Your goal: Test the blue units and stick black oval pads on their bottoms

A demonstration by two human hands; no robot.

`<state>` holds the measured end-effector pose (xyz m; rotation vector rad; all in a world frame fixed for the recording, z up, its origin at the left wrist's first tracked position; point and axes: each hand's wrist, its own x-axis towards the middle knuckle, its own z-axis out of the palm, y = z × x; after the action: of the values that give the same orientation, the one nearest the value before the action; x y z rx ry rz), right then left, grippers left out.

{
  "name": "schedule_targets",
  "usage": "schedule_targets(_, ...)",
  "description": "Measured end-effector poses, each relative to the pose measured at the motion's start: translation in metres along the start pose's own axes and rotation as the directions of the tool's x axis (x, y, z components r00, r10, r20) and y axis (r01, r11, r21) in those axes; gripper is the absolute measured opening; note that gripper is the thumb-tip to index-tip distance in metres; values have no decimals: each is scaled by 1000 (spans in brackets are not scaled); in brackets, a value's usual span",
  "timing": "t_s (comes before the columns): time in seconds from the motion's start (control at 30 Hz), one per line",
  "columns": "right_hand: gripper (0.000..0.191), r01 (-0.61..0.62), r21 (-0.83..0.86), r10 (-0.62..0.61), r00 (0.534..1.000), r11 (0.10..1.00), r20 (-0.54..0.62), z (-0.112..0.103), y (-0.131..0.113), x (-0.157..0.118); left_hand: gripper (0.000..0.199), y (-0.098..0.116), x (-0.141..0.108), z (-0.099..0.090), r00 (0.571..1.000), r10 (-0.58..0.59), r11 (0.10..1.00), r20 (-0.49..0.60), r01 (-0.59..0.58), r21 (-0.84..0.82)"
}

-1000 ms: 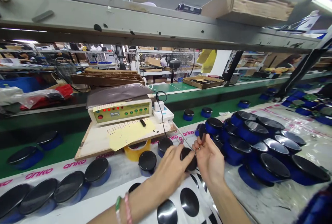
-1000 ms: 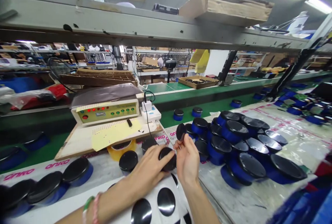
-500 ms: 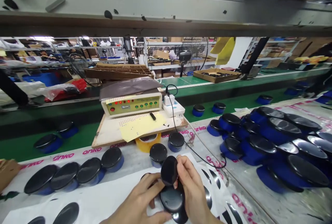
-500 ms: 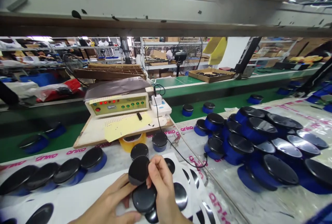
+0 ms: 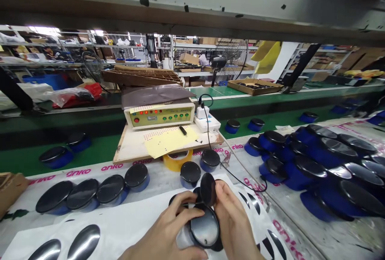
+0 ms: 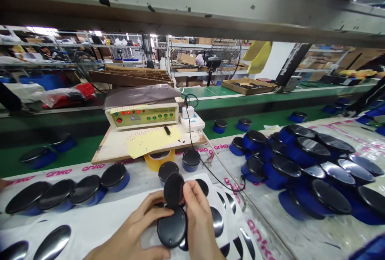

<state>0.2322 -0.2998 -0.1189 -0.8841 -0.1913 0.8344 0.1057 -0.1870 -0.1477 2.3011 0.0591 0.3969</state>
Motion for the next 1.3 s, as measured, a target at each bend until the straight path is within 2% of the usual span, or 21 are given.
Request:
schedule_targets(0.07,24,-9,10,9,1000,1000,-19,1,4,-2,65,1,-3,-3,992,-81,997,98,80,17)
schedule_targets(0.13,25,22,17,-22,999,1000,-31,4,7,-2,66,0,-4,-4,987,-104,995,120,103,13)
schedule_targets(0.27,25,88,41,-89,996,995,2,8,8,4,57,-2,-1,2,999,30,992,-11,-31,-119)
schedule_targets(0.33,24,96,74,-95,995,993,-7,6,8,8,53,0,1,1,997,-3,968,-81,-17,-249)
schedule_targets(0.37,23,107,87,-105,994,990,-28,4,8,10,49,2,2,0,992,-70,930,-108,25,-367)
schedule_targets(0.4,22,128,91,-123,991,988,-53,1,7,12,46,5,4,-3,979,-166,851,-118,82,-518)
schedule_targets(0.43,22,153,84,-146,986,985,-83,-2,6,14,45,8,5,-6,954,-282,724,-105,139,-676)
schedule_targets(0.47,22,177,74,-168,979,981,-112,-6,4,16,46,12,7,-10,917,-394,560,-69,179,-809)
schedule_targets(0.53,22,200,62,-188,969,978,-159,-13,-1,20,49,18,11,-17,829,-559,242,31,199,-950)
schedule_targets(0.6,21,185,74,-169,968,980,-187,-18,-6,22,48,21,15,-23,764,-638,66,96,179,-982)
schedule_targets(0.63,21,173,87,-154,969,981,-194,-19,-8,22,47,21,16,-26,757,-646,39,101,165,-986)
schedule_targets(0.67,21,163,101,-141,971,982,-195,-20,-10,22,45,20,17,-27,764,-638,52,95,166,-985)
schedule_targets(0.7,21,156,112,-133,972,981,-195,-20,-11,23,43,18,17,-28,783,-618,119,72,183,-976)
schedule_targets(0.77,21,162,121,-136,971,979,-199,-19,-13,23,38,13,15,-26,841,-541,397,-7,248,-884)
schedule_targets(0.83,22,175,113,-150,968,978,-202,-19,-14,22,33,6,10,-21,920,-383,761,-87,261,-594)
schedule_targets(0.87,23,178,108,-153,967,978,-204,-19,-14,22,36,3,8,-17,958,-259,902,-125,193,-386)
schedule_targets(0.9,23,178,104,-154,967,979,-205,-18,-14,21,42,0,5,-12,981,-116,981,-155,89,-171)
schedule_targets(0.97,23,177,95,-154,967,980,-204,-18,-14,20,56,-4,1,-2,972,138,978,-189,-104,181)
schedule_targets(1.03,23,177,86,-157,967,980,-201,-18,-13,19,63,-6,-1,7,937,263,919,-228,-172,354)
schedule_targets(1.13,24,153,77,-137,973,985,-184,-16,-11,17,67,-8,-3,15,923,261,913,-283,-141,384)
schedule_targets(1.3,27,113,68,-98,976,991,-193,-13,-10,14,74,-10,-6,21,931,203,934,-303,-91,345)
